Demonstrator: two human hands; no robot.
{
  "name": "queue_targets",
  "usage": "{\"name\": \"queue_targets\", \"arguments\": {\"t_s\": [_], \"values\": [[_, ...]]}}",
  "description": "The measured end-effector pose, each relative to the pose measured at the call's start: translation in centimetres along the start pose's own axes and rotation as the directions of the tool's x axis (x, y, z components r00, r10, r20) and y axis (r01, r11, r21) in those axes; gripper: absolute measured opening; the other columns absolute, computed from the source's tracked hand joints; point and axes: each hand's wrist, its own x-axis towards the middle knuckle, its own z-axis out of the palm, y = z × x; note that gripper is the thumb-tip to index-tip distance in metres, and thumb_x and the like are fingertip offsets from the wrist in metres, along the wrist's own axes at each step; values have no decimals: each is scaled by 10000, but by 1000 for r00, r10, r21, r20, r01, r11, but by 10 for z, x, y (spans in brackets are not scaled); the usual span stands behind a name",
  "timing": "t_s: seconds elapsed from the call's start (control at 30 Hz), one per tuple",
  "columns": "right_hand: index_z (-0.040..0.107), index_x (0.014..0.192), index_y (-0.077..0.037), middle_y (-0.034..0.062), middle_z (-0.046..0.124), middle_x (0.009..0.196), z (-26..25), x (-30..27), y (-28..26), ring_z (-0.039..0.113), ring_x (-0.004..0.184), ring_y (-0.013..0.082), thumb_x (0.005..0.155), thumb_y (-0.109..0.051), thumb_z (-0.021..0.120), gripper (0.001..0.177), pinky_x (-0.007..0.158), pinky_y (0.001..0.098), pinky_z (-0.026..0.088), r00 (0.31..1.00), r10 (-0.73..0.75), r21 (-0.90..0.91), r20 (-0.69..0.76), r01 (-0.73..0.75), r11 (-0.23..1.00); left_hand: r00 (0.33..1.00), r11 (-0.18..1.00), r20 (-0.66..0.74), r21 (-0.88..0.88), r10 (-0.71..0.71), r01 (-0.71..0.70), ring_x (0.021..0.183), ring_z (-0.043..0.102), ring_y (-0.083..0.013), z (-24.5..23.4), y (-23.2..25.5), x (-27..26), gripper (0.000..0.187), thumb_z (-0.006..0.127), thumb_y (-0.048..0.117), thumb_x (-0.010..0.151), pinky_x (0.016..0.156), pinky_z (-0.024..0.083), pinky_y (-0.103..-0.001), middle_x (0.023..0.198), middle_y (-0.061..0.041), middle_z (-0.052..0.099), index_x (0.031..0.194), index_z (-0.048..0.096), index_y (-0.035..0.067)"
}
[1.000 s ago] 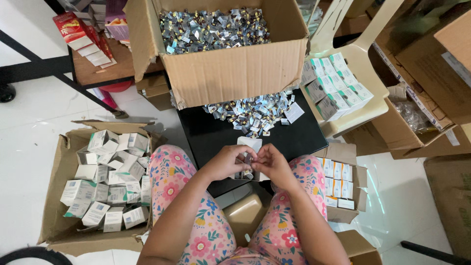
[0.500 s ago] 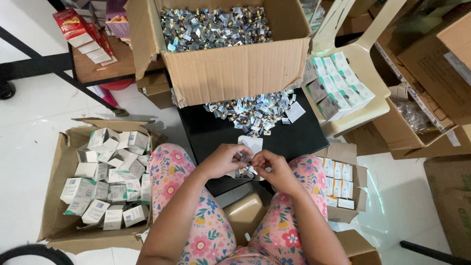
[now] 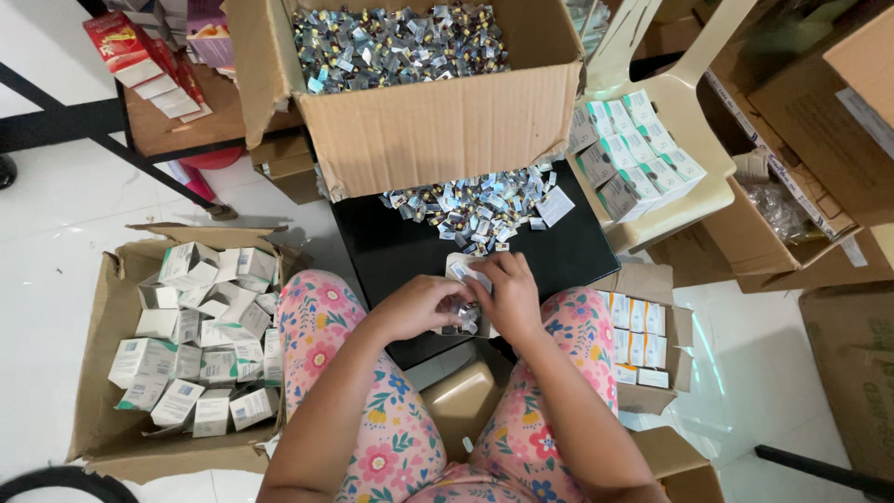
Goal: The person sits on a low stool and repeatedly picks small foil-wrapped items from a large cardboard box, placing them into small white boxes. They close the small boxes and set them aside in a larger box to the left.
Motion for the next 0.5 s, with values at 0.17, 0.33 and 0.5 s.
{"name": "queue_targets", "arguments": {"t_s": [0.17, 0.33, 0.5], "values": [[743, 887, -77, 106, 644, 972, 14, 9, -2, 593, 928, 330, 762, -149, 827, 166, 780, 439, 491, 998, -56, -89, 10, 56, 994, 992, 991, 85, 103, -89, 80, 885, 717, -288, -4, 0, -5, 334, 826, 134, 738, 804, 551, -403, 932, -120, 738, 1039, 710, 43], [736, 899, -74, 85, 655, 1006, -1, -1, 1, 605, 959, 316, 770, -107, 803, 149, 826, 429, 504, 999, -3, 59, 49, 0, 998, 992, 977, 86, 200, -88, 69, 939, 691, -324, 0, 5, -6, 332, 844, 173, 723, 827, 539, -434, 967, -128, 728, 1003, 724, 40], [724, 894, -65, 115, 652, 1011, -26, -14, 3, 608, 952, 342, 756, -117, 807, 169, 824, 429, 512, 983, -36, 138, 182, 11, 990, 992, 945, 55, 315, -112, 89, 996, 675, -329, 0, 15, -10, 316, 843, 176, 717, 850, 539, -436, 1004, -125, 706, 976, 720, 44]]}}
